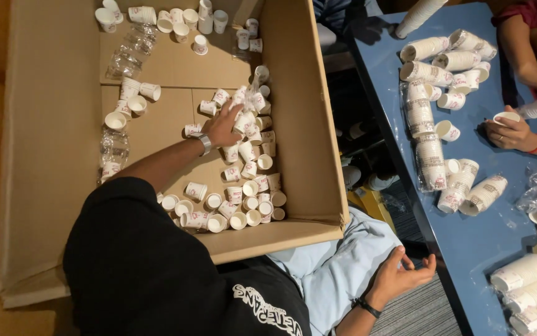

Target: Sorting and packing paper cups into boxes and plastic sleeves.

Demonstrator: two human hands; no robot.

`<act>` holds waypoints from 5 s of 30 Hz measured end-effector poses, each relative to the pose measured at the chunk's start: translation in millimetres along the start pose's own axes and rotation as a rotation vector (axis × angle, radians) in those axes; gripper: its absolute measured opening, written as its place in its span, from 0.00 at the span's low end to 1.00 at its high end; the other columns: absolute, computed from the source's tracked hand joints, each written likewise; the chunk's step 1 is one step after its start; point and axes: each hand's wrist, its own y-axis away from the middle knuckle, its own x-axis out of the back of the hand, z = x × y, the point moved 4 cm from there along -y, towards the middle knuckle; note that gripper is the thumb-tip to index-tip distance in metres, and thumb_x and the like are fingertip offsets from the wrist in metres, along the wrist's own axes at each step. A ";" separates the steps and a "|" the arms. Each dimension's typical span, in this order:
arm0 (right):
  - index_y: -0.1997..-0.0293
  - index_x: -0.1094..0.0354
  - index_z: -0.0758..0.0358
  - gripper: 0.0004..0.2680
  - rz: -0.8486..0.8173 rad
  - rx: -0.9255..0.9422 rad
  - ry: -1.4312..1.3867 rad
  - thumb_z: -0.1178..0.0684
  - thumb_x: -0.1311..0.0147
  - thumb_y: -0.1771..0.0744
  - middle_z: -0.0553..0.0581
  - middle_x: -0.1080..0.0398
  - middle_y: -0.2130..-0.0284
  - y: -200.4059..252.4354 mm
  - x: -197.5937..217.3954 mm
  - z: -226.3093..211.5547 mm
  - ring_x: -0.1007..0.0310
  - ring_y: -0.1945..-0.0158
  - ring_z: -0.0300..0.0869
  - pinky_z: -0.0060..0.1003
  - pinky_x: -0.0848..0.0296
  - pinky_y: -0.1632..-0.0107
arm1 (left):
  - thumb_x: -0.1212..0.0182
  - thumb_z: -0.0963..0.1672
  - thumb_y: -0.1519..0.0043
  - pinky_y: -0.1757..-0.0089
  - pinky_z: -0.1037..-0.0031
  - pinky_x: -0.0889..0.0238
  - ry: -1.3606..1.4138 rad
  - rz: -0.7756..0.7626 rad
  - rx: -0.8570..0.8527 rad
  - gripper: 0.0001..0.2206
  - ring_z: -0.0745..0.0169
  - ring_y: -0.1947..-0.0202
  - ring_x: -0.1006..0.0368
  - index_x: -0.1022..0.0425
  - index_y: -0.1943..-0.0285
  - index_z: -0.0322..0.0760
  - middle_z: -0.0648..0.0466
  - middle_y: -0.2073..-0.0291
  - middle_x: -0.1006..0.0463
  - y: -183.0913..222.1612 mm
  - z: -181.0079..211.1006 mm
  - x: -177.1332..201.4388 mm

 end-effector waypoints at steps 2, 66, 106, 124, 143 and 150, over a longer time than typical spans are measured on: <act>0.26 0.50 0.69 0.25 0.005 0.035 0.020 0.56 0.38 0.29 0.67 0.47 0.38 -0.7 -1.4 11.0 0.33 0.51 0.45 0.36 0.27 0.53 | 0.33 0.49 0.47 0.39 0.56 0.37 0.092 0.069 0.001 0.40 0.31 0.34 0.36 0.46 0.23 0.45 0.34 0.28 0.48 -15.1 -4.2 -4.4; 0.39 0.34 0.67 0.13 -0.045 0.000 0.051 0.54 0.41 0.30 0.60 0.42 0.43 -0.1 4.6 -5.6 0.30 0.56 0.39 0.34 0.30 0.55 | 0.29 0.42 0.52 0.52 0.57 0.32 -0.047 -0.229 -0.272 0.20 0.44 0.52 0.26 0.24 0.50 0.39 0.46 0.53 0.25 35.6 69.3 40.1; 0.41 0.32 0.67 0.12 -0.053 0.031 0.096 0.53 0.41 0.30 0.59 0.39 0.46 -3.1 0.6 -10.1 0.30 0.56 0.39 0.34 0.32 0.55 | 0.43 0.36 0.43 0.52 0.55 0.30 -0.251 -0.198 -0.358 0.21 0.40 0.52 0.26 0.35 0.40 0.41 0.47 0.50 0.30 -3.2 64.3 25.5; 0.46 0.29 0.65 0.10 -0.061 0.018 0.060 0.52 0.41 0.30 0.57 0.37 0.46 -1.1 -1.6 -8.3 0.33 0.57 0.37 0.33 0.32 0.54 | 0.31 0.42 0.50 0.49 0.56 0.30 -0.285 -0.361 -0.301 0.31 0.31 0.52 0.26 0.34 0.35 0.37 0.30 0.38 0.41 -56.9 36.3 -27.0; 0.48 0.27 0.65 0.09 -0.057 0.026 0.077 0.53 0.41 0.30 0.59 0.35 0.45 -3.3 2.2 -11.8 0.31 0.58 0.39 0.34 0.31 0.55 | 0.38 0.37 0.47 0.51 0.67 0.29 0.395 -0.416 -0.234 0.24 0.57 0.52 0.25 0.25 0.39 0.45 0.49 0.53 0.23 -19.7 86.5 91.6; 0.46 0.28 0.66 0.09 0.035 0.093 -0.083 0.55 0.40 0.30 0.60 0.35 0.39 -2.7 26.8 -71.8 0.28 0.51 0.40 0.33 0.27 0.52 | 0.34 0.35 0.46 0.50 0.76 0.28 0.997 -0.616 -0.361 0.26 0.70 0.49 0.26 0.28 0.36 0.43 0.55 0.45 0.24 -0.8 247.2 158.6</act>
